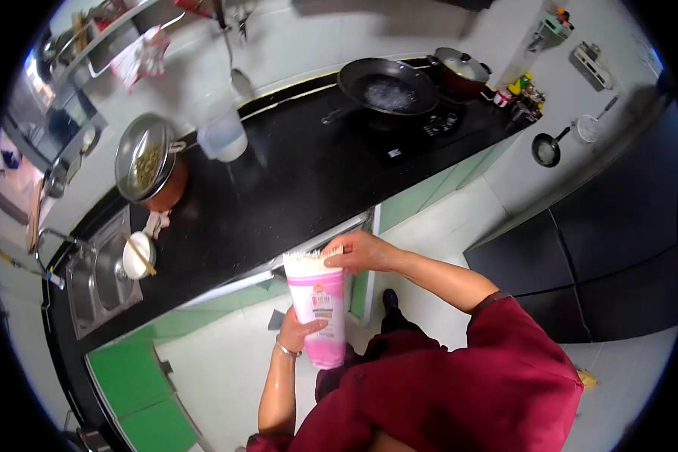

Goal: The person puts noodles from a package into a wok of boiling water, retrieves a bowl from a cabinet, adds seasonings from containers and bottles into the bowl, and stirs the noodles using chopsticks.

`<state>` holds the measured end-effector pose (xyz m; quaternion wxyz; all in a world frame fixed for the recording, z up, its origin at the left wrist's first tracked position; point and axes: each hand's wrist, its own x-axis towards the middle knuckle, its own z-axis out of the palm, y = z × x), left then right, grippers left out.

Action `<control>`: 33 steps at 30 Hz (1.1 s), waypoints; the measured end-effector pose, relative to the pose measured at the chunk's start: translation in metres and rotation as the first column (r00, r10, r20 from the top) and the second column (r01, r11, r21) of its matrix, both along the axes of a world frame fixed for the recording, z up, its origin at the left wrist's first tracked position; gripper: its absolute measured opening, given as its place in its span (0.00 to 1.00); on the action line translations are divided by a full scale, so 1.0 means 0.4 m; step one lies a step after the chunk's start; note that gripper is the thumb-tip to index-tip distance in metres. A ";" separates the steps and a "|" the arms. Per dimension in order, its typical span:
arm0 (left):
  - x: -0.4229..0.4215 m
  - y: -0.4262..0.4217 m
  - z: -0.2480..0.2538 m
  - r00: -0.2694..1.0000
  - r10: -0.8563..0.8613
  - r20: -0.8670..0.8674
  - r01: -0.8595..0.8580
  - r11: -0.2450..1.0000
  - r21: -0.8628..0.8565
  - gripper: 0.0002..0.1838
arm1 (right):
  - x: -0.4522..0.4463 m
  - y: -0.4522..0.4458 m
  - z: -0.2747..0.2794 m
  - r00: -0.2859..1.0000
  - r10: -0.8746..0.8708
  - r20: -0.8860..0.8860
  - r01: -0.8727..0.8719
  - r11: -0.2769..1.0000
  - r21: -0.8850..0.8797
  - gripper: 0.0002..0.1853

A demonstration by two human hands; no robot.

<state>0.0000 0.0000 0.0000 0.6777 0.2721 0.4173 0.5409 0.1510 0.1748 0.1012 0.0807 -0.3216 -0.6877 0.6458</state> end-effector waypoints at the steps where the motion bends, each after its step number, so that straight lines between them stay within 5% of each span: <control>1: -0.010 0.009 0.000 1.000 -0.002 0.029 0.002 1.000 0.007 0.25 | -0.008 0.009 0.006 0.999 0.038 -0.013 -0.038 0.999 0.012 0.16; 3: 0.135 0.021 0.018 0.991 -0.009 0.137 0.011 1.000 -0.017 0.24 | 0.121 0.036 0.049 0.996 0.070 0.052 -0.069 0.998 -0.012 0.15; 5: 0.171 0.078 0.028 0.998 -0.030 0.053 0.031 0.999 -0.027 0.24 | 0.175 0.101 0.054 0.993 0.105 0.055 -0.106 0.994 0.017 0.13; 13: 0.435 0.326 0.068 0.987 -0.141 0.080 0.142 0.990 -0.005 0.25 | 0.481 0.337 0.119 0.983 -0.117 -0.143 0.130 0.988 0.086 0.10; 17: 0.558 0.409 0.101 0.978 -0.147 0.151 0.142 0.989 0.042 0.25 | 0.598 0.422 0.167 0.986 -0.141 -0.094 0.151 0.982 0.110 0.10; 21: 0.609 0.453 0.144 0.983 -0.144 0.118 0.141 0.990 0.030 0.26 | 0.641 0.461 0.135 0.970 -0.175 -0.166 0.177 0.984 -0.008 0.09; 23: 0.616 0.473 0.144 0.987 -0.130 0.093 0.127 0.991 0.035 0.26 | 0.645 0.471 0.122 0.995 -0.091 -0.031 0.088 0.992 -0.094 0.12; 26: 0.612 0.501 0.140 0.992 -0.110 0.070 0.110 0.994 0.006 0.28 | 0.643 0.505 0.120 0.998 -0.036 -0.060 0.031 0.997 -0.074 0.14; 33: 0.552 0.617 0.153 0.990 -0.136 -0.021 0.138 0.983 0.123 0.27 | 0.589 0.663 0.239 0.963 -0.183 -0.198 0.205 0.974 0.095 0.14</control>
